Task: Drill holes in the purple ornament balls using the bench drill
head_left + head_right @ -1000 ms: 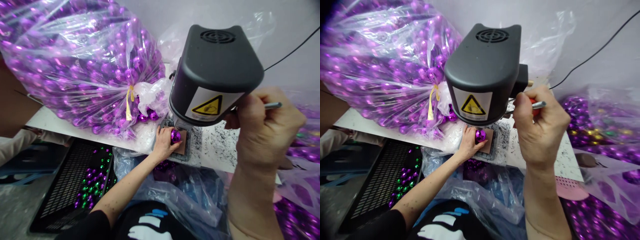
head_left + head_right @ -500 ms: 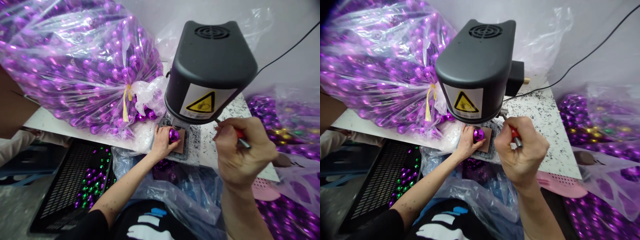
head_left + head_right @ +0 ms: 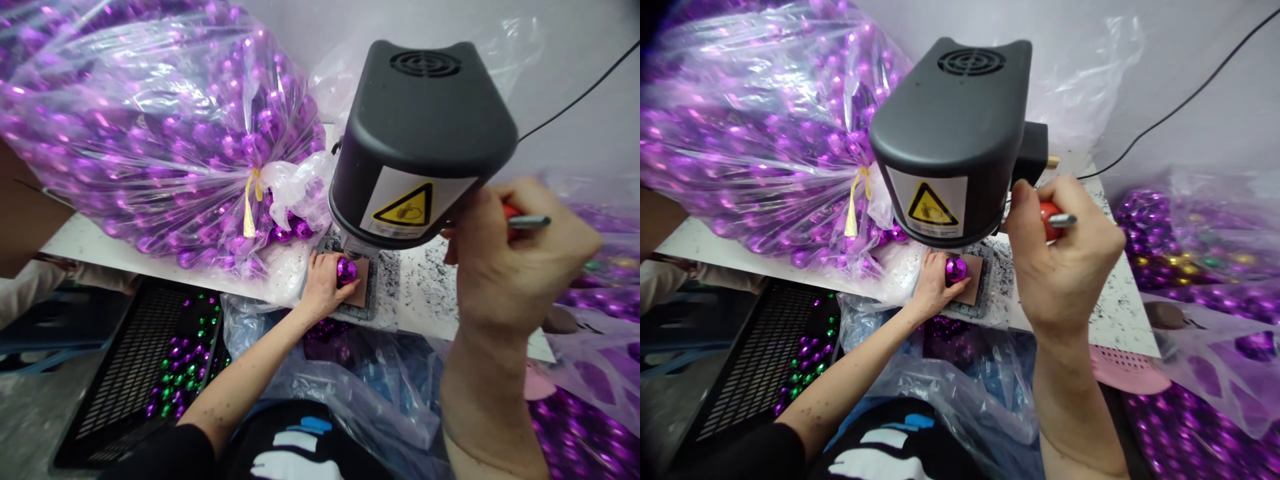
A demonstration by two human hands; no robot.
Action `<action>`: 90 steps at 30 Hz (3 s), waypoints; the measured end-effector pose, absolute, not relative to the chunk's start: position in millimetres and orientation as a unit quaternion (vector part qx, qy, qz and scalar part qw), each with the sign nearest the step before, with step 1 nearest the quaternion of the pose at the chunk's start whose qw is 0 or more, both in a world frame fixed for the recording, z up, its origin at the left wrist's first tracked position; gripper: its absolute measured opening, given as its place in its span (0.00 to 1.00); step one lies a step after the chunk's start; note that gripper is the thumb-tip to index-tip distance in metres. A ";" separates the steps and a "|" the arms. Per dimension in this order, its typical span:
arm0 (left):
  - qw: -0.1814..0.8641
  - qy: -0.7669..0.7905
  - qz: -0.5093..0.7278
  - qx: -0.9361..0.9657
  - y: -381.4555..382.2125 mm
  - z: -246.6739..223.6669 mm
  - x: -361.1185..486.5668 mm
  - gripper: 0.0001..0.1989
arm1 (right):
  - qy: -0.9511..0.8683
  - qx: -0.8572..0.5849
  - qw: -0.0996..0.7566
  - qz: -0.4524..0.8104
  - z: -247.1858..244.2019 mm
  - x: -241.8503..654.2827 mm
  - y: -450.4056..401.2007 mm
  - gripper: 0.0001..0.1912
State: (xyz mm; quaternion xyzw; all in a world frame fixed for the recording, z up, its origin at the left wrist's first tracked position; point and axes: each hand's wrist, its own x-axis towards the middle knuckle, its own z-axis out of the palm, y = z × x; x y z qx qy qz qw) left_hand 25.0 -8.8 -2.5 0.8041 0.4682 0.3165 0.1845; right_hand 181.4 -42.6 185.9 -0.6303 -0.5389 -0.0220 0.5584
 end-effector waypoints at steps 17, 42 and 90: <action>0.197 0.464 0.337 0.796 -5.9 -6.8 23.1 0.18 | -0.529 -0.594 0.605 0.050 193.9 195.6 1.0 0.28; 0.175 0.457 0.338 0.804 -7.1 -5.0 23.9 0.19 | -0.548 -0.609 0.573 -0.025 182.7 185.3 -35.7 0.20; 0.190 0.477 0.328 0.793 -9.6 -1.8 27.2 0.20 | -0.569 -0.464 0.655 -0.180 84.8 180.5 -47.8 0.06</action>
